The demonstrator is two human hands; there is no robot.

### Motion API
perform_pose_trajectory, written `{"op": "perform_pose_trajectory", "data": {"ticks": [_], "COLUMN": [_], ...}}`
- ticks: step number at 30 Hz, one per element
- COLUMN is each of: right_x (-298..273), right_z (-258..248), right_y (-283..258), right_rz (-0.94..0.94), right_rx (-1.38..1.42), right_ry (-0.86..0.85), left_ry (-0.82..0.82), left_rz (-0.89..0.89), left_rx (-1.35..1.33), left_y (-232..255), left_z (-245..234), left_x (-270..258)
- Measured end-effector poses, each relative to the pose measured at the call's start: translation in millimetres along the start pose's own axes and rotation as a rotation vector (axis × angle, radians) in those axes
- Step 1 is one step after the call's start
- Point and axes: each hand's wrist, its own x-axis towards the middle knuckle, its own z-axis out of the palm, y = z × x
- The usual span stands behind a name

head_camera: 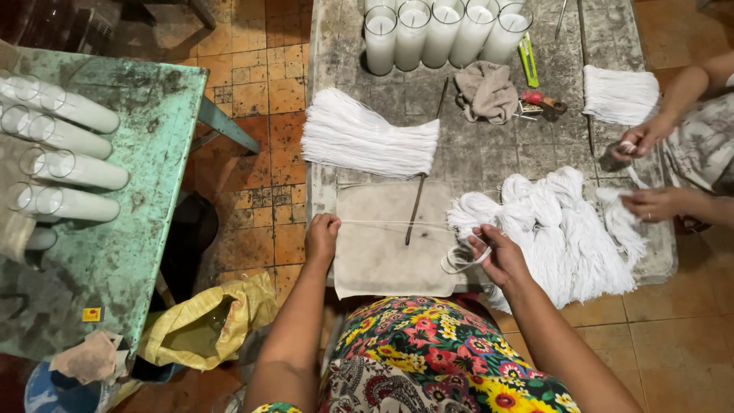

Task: Bundling and tying cotton wicks for candle production at a workshop table.

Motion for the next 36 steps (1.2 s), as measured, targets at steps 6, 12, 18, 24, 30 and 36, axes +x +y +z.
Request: {"op": "perform_pose_trajectory", "data": {"ticks": [6, 12, 18, 24, 30, 36], "right_x": [-5.3, -1.3, -20.4, -28.0, -37.2, -51.9], "right_z": [17.8, 16.6, 31.1, 56.6, 124.4, 150.2], "right_y": [0.6, -5.9, -36.2, -42.2, -11.8, -6.0], "right_rz": [0.003, 0.008, -0.28, -0.909, -0.912, -1.051], "right_rx": [-0.042, 0.007, -0.234, -0.816, -1.014, -1.003], "right_ry": [-0.005, -0.045, 0.059, 0.145, -0.067, -0.107], "left_ry": [-0.047, -0.022, -0.018, -0.081, -0.29, -0.516], "left_rz": [0.038, 0.159, 0.188, 0.001, 0.246, 0.123], "left_rx": [0.135, 0.322, 0.318, 0.525, -0.24, -0.92], "left_y": [15.0, 16.6, 17.9, 48.3, 150.6, 196.4], "left_z": [-0.2, 9.8, 5.2, -18.9, 12.5, 35.7], "left_x": [3.6, 7.3, 15.0, 16.0, -17.8, -33.5]}}
